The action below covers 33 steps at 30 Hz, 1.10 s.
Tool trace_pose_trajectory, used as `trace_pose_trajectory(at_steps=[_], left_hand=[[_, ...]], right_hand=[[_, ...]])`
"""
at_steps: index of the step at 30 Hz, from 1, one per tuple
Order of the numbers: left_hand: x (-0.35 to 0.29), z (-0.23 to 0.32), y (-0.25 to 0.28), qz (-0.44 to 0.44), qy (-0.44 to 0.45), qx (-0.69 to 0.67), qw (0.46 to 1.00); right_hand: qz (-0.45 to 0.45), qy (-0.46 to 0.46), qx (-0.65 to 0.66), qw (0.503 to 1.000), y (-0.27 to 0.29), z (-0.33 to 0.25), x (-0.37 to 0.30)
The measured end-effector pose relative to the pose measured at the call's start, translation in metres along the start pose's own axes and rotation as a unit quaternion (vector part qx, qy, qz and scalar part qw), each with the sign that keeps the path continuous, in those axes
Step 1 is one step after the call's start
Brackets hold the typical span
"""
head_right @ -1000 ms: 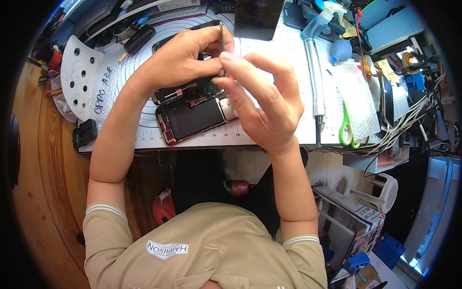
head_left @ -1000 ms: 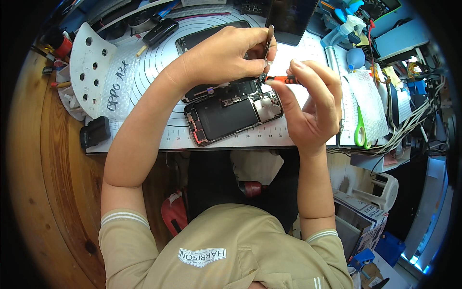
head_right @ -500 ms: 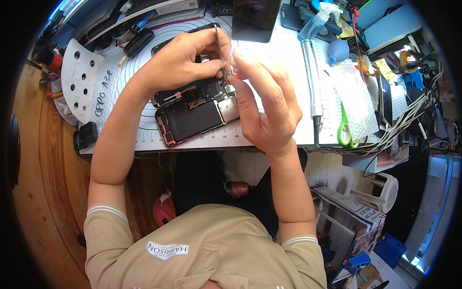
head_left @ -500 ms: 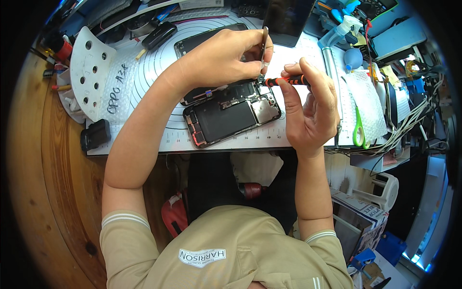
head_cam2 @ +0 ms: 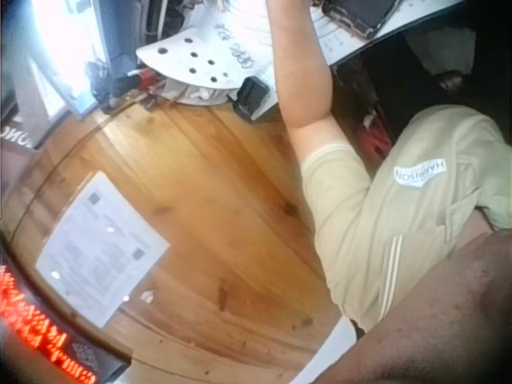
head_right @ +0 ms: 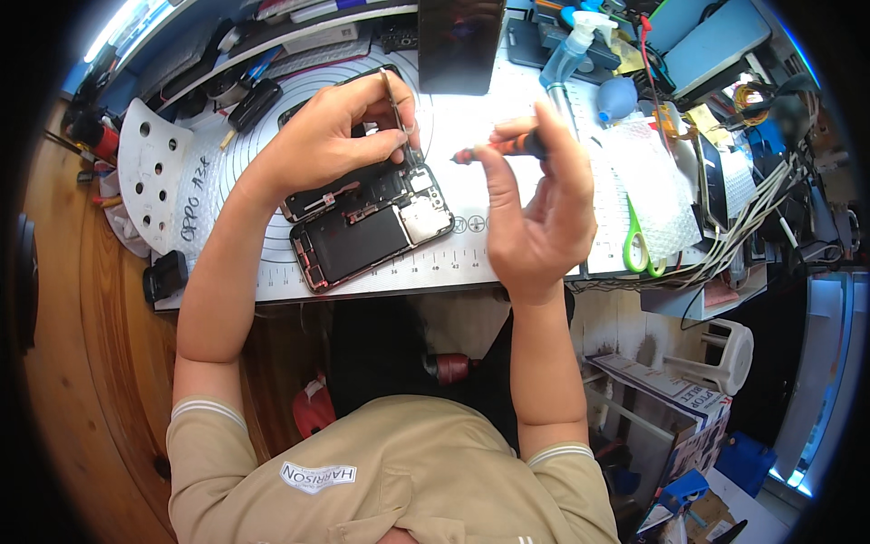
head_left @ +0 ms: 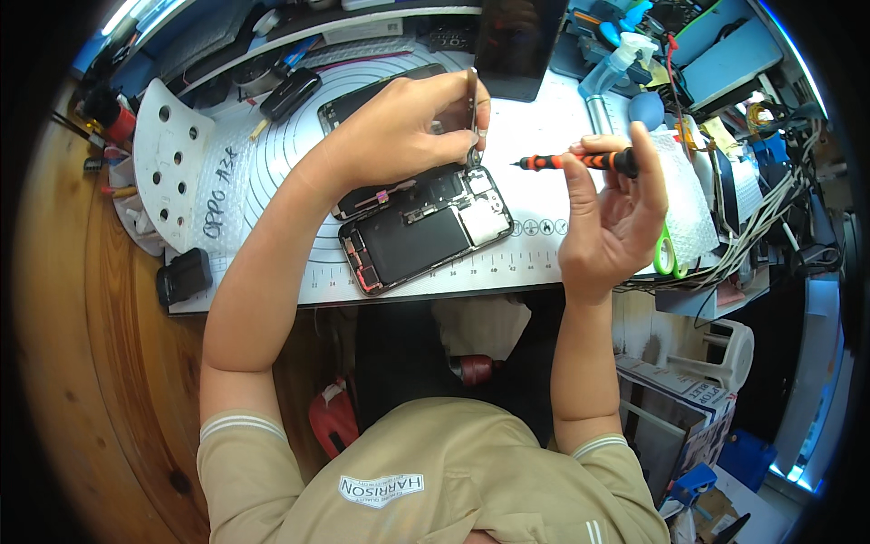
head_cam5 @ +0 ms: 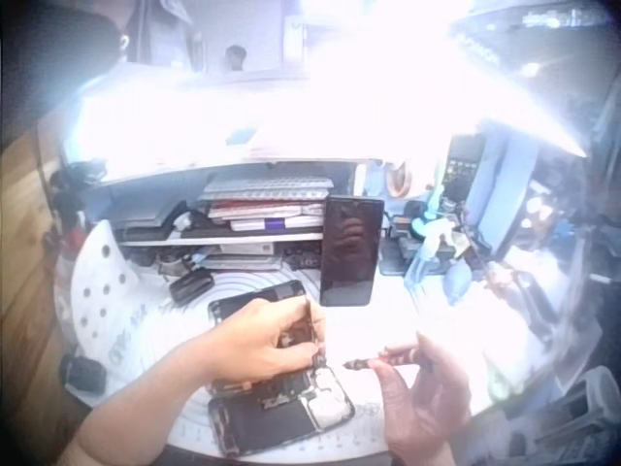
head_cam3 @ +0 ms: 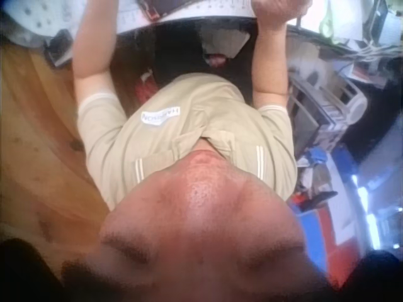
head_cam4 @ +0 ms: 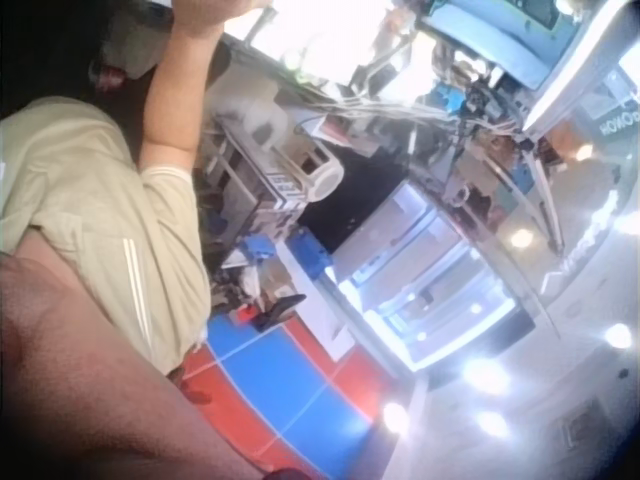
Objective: The person removes screws and internal components from the back of a mobile phone using a screwdriver and tweezers.
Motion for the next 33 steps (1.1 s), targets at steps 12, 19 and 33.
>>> trace_pose_trajectory(at_steps=[12, 19, 33], left_hand=[[0.013, -0.016, -0.013, 0.081, 0.024, -0.115, 0.990], [0.012, -0.012, -0.033, 0.110, -0.003, -0.012, 0.994], [0.009, -0.003, -0.031, 0.122, -0.012, 0.059, 0.991]], right_hand=[[0.082, -0.202, 0.003, 0.976, 0.035, 0.012, -0.009], [-0.028, -0.289, 0.013, 0.957, 0.037, 0.009, -0.011], [-0.044, -0.445, 0.088, 0.890, 0.046, 0.023, 0.000]])
Point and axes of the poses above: each hand's wrist, its own x-axis towards the middle knuckle, its own y-axis out of the back of the hand, z = x × y, the point moved 1 cm from there along x, towards the middle knuckle, and after that the axes turned 7 degrees about y, right-handed, at the moved point
